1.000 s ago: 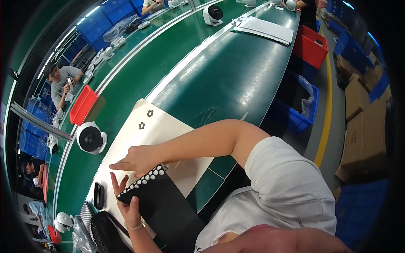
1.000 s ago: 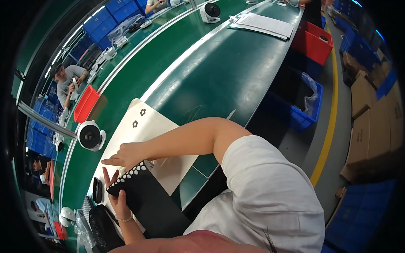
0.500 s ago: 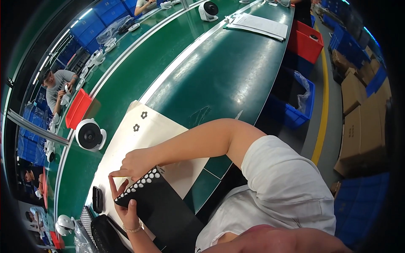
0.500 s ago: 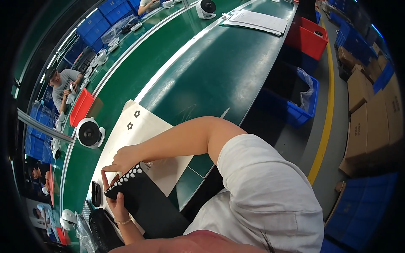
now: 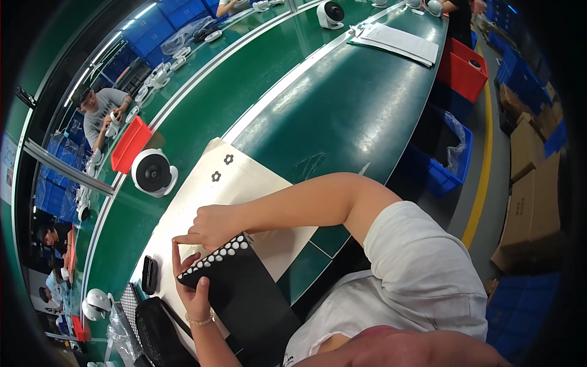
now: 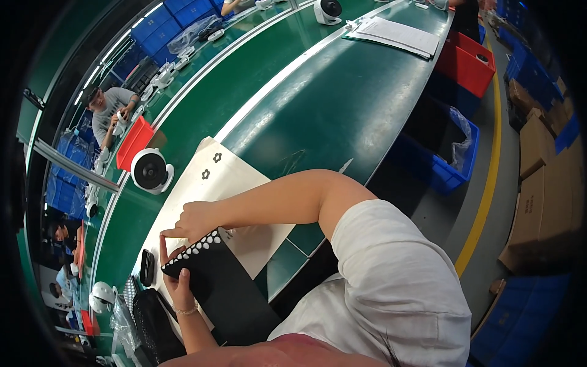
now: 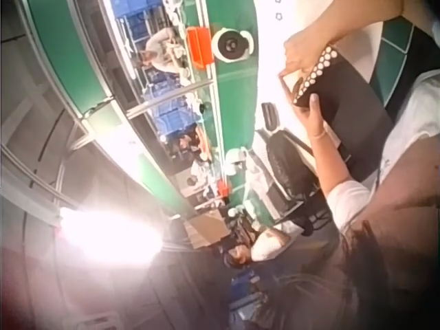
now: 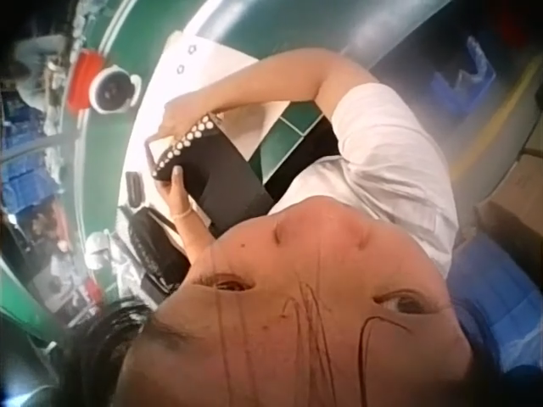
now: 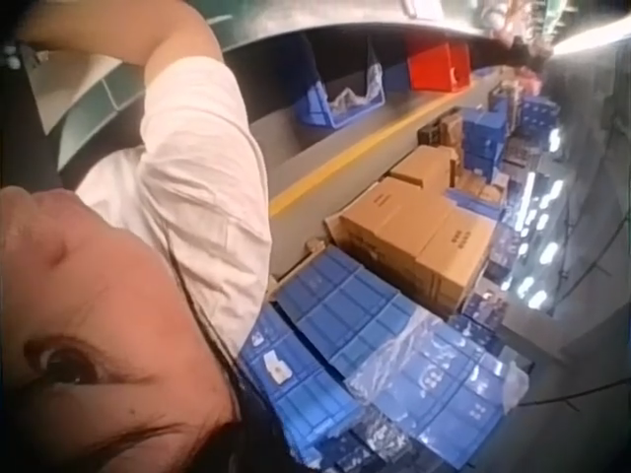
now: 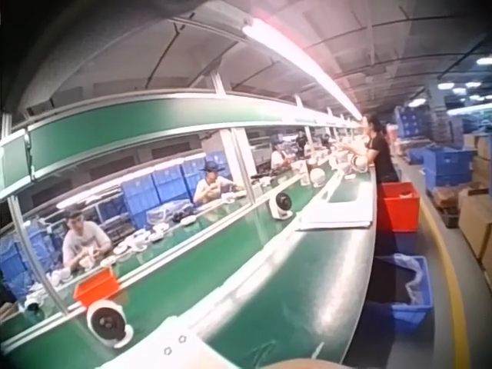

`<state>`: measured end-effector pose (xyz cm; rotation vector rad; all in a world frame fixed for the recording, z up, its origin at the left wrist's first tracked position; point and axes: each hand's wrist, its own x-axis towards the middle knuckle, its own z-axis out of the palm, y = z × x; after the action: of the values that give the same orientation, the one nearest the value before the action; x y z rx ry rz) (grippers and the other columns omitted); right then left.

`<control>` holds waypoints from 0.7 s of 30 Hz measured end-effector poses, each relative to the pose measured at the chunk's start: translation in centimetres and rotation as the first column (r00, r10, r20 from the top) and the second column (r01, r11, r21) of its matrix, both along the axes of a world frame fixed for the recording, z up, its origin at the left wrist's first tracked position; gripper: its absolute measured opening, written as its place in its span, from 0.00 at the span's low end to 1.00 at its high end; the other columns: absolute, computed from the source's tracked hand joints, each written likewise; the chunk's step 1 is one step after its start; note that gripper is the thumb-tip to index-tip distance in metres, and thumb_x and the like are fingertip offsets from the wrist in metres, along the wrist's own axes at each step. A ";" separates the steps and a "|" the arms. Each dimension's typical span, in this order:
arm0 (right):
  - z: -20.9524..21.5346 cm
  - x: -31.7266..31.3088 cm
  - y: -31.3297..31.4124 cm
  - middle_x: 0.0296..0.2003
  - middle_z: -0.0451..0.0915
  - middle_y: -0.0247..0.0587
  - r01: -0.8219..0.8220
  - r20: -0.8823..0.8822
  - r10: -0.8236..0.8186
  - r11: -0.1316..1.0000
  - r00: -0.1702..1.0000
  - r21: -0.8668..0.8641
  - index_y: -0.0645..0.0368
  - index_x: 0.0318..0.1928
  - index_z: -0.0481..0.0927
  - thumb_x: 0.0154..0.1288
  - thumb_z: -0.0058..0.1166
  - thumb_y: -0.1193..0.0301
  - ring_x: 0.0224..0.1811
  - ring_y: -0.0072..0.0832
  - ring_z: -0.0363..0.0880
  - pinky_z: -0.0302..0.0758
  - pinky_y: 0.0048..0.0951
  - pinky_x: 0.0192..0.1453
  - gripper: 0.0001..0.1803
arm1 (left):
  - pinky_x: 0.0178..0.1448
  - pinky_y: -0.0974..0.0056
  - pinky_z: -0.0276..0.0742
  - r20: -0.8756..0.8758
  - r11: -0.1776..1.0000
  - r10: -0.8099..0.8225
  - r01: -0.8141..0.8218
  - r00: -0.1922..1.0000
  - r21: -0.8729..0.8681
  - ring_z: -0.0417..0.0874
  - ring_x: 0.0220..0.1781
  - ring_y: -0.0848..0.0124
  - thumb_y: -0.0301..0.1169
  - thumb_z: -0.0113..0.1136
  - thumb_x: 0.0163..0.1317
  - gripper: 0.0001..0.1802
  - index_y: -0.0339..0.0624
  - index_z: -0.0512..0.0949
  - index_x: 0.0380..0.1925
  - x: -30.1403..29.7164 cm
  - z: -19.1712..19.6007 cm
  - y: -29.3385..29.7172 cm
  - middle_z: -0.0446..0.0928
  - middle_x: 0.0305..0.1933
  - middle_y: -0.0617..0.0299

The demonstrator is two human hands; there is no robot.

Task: Assembling white spherical lighting or camera fixtures on a production line.

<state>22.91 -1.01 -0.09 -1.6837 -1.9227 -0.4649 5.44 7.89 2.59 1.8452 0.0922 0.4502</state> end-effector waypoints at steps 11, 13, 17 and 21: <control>1.6 -0.6 -1.0 0.29 0.77 0.38 0.077 -0.021 -0.085 0.965 0.996 -0.250 0.53 0.65 0.51 0.49 0.47 0.66 0.28 0.33 0.76 0.66 0.31 0.36 0.40 | 0.52 0.71 0.63 0.022 0.998 -0.012 0.010 1.000 0.055 0.70 0.48 0.73 0.46 0.61 0.46 0.46 0.31 0.55 0.60 0.0 0.1 0.1 0.68 0.52 0.54; 1.8 -0.6 -1.1 0.29 0.77 0.38 0.081 -0.007 -0.086 0.962 0.996 -0.260 0.53 0.65 0.50 0.49 0.47 0.66 0.28 0.33 0.76 0.66 0.32 0.36 0.40 | 0.52 0.71 0.63 0.020 0.998 -0.011 0.009 1.000 0.058 0.70 0.47 0.74 0.47 0.62 0.46 0.46 0.31 0.55 0.60 -0.1 -0.1 0.3 0.69 0.52 0.55; 1.6 -0.6 -1.2 0.31 0.76 0.37 0.091 0.010 -0.091 0.966 0.996 -0.242 0.52 0.65 0.50 0.48 0.47 0.66 0.28 0.33 0.75 0.66 0.32 0.37 0.40 | 0.50 0.69 0.66 0.038 0.997 -0.017 0.014 0.999 0.075 0.70 0.50 0.70 0.46 0.63 0.45 0.49 0.31 0.52 0.61 0.0 -0.5 0.9 0.69 0.49 0.55; 1.3 -0.6 -0.9 0.30 0.78 0.37 0.126 0.062 -0.116 0.971 0.991 -0.203 0.46 0.65 0.48 0.52 0.45 0.62 0.27 0.31 0.77 0.65 0.30 0.34 0.39 | 0.50 0.69 0.67 0.032 0.998 -0.017 0.015 0.999 0.058 0.71 0.49 0.69 0.45 0.63 0.45 0.47 0.31 0.54 0.60 -0.1 -1.0 1.2 0.67 0.52 0.54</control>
<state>22.32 -1.93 1.20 -1.9476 -1.9682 -0.3660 5.35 9.13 1.60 1.8936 0.0427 0.4763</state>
